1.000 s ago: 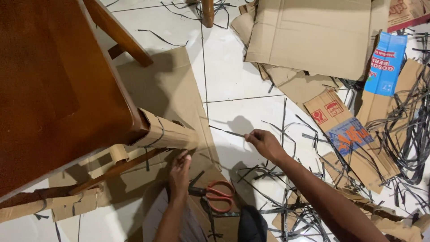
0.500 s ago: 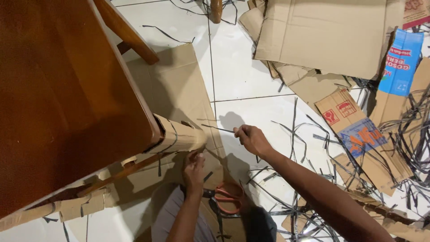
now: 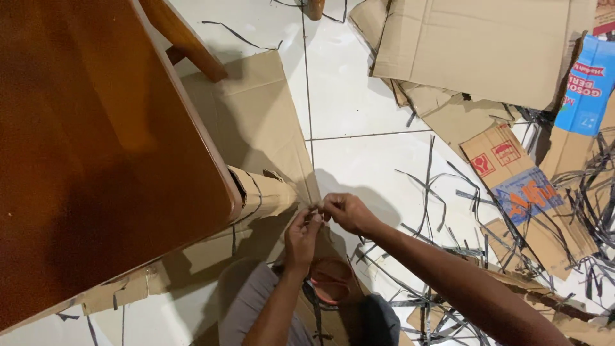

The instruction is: Wrap the legs of a wooden chair with cardboard and secure them with plastic ties.

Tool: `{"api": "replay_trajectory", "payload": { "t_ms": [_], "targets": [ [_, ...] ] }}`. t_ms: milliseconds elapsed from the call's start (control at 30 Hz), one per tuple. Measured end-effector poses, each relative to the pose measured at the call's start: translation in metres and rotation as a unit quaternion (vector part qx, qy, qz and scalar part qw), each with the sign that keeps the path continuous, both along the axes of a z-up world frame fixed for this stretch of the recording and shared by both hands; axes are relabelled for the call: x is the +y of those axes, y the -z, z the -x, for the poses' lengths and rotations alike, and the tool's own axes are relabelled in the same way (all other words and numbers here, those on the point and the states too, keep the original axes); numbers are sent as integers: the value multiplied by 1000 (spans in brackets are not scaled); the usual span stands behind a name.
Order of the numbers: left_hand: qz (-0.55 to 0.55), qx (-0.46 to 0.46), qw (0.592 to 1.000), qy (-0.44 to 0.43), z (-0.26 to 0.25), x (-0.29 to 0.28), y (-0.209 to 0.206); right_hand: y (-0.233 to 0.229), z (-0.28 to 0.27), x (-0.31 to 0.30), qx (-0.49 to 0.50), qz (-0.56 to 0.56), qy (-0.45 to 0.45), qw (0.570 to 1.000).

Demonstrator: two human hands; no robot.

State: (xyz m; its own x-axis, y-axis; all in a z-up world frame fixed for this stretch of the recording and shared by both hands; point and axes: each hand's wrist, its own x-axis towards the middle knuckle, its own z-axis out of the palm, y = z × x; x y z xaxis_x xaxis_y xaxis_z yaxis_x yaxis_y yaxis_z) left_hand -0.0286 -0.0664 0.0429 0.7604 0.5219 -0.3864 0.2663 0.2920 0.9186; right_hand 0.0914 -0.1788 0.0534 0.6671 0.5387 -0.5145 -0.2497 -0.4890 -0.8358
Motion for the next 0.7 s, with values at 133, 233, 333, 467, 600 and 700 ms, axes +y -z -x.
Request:
{"api": "replay_trajectory", "payload": {
  "t_ms": [133, 233, 333, 467, 600, 700],
  "targets": [
    [19, 44, 998, -32, -3, -3, -1, -4, 4, -10, -9, -16, -79, 997],
    [15, 67, 997, -38, -6, 0, -9, 0, 3, -19, -13, -22, -97, 995],
    [24, 83, 995, -40, -2, -1, 8, 12, 4, -27, -32, -18, -112, 993],
    [48, 77, 996, -19, -1, -4, 5, 9, 4, -33, -13, -3, -115, 993],
    [45, 61, 997, -14, 0, 0, 33, 6, 10, -38, 10, 12, -97, 995],
    [35, 56, 998, -4, 1, -2, 42, 2, 13, -43, 54, 4, -83, 995]
  ]
}}
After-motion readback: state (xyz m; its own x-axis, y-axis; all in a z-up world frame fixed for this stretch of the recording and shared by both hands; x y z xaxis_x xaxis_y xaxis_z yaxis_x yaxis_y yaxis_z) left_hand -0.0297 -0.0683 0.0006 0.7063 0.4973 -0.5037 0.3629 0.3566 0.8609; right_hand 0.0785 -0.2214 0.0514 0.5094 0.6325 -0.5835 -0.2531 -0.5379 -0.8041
